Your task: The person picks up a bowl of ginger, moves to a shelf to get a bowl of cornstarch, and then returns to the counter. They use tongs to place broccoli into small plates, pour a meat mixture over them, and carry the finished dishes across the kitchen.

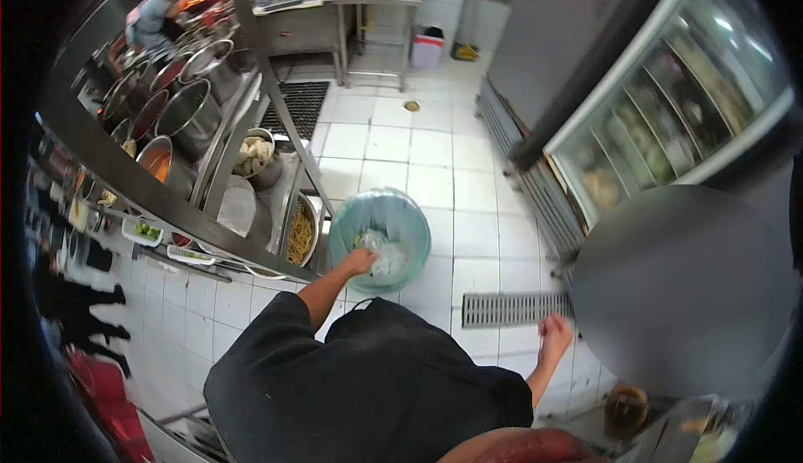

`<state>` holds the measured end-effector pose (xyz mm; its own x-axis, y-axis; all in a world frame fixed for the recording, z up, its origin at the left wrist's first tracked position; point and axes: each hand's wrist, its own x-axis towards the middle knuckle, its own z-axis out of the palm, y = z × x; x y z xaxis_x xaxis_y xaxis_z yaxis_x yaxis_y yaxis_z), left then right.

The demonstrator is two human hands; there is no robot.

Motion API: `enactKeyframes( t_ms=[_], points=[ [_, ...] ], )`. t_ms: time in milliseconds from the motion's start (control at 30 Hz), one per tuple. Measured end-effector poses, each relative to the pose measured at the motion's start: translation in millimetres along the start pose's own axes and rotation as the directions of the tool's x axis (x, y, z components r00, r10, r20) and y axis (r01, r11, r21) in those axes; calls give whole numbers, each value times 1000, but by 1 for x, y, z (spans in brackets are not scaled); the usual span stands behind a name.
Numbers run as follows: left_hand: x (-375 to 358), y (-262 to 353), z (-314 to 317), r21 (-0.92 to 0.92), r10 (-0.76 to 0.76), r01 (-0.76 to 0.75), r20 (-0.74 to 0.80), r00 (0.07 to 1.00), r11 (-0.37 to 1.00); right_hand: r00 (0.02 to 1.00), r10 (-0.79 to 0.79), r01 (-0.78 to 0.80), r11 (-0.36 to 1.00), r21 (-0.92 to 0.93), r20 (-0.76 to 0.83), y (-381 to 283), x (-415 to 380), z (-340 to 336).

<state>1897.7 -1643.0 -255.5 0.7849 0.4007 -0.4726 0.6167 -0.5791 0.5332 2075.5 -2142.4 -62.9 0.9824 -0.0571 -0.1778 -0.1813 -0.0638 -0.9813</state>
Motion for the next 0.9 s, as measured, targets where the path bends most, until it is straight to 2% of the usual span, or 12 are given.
enactKeyframes(
  t_ms=[33,133,233,333,367,400,433,467,500,633,800,900],
  points=[
    [23,30,-13,-53,118,-120,-34,992,991,1000,-2,2,999,-51,-1,21,23,-17],
    [55,115,-61,-291,86,-127,-150,985,948,984,175,-176,984,-39,-28,54,71,-46],
    [106,102,-61,-497,-86,-17,-183,979,867,959,280,-282,950,-134,-30,63,147,-38],
    [115,43,-30,-238,-257,194,-269,928,952,962,261,-235,942,-239,83,37,230,-7],
    [126,20,-10,-167,-309,269,-304,901,949,963,224,-182,949,-256,146,29,270,14],
    [102,38,-27,44,-451,449,41,892,892,958,194,-135,955,-264,213,20,303,40],
    [96,6,11,-79,-577,573,-166,799,816,944,186,-112,957,-266,274,7,336,70],
    [84,-10,41,-144,-531,514,-335,779,845,926,176,-87,960,-265,334,-8,370,104],
    [65,5,38,-164,-648,628,-150,746,761,897,130,18,944,-328,423,-19,406,138],
    [38,41,74,-542,-837,746,135,531,386,716,76,284,876,-389,694,-74,481,298],
    [75,58,81,-551,-879,743,35,475,379,526,26,476,819,-320,850,-135,504,489],
    [127,30,65,-564,-820,694,52,570,447,456,51,485,823,-296,889,-136,522,578]
  ],
)
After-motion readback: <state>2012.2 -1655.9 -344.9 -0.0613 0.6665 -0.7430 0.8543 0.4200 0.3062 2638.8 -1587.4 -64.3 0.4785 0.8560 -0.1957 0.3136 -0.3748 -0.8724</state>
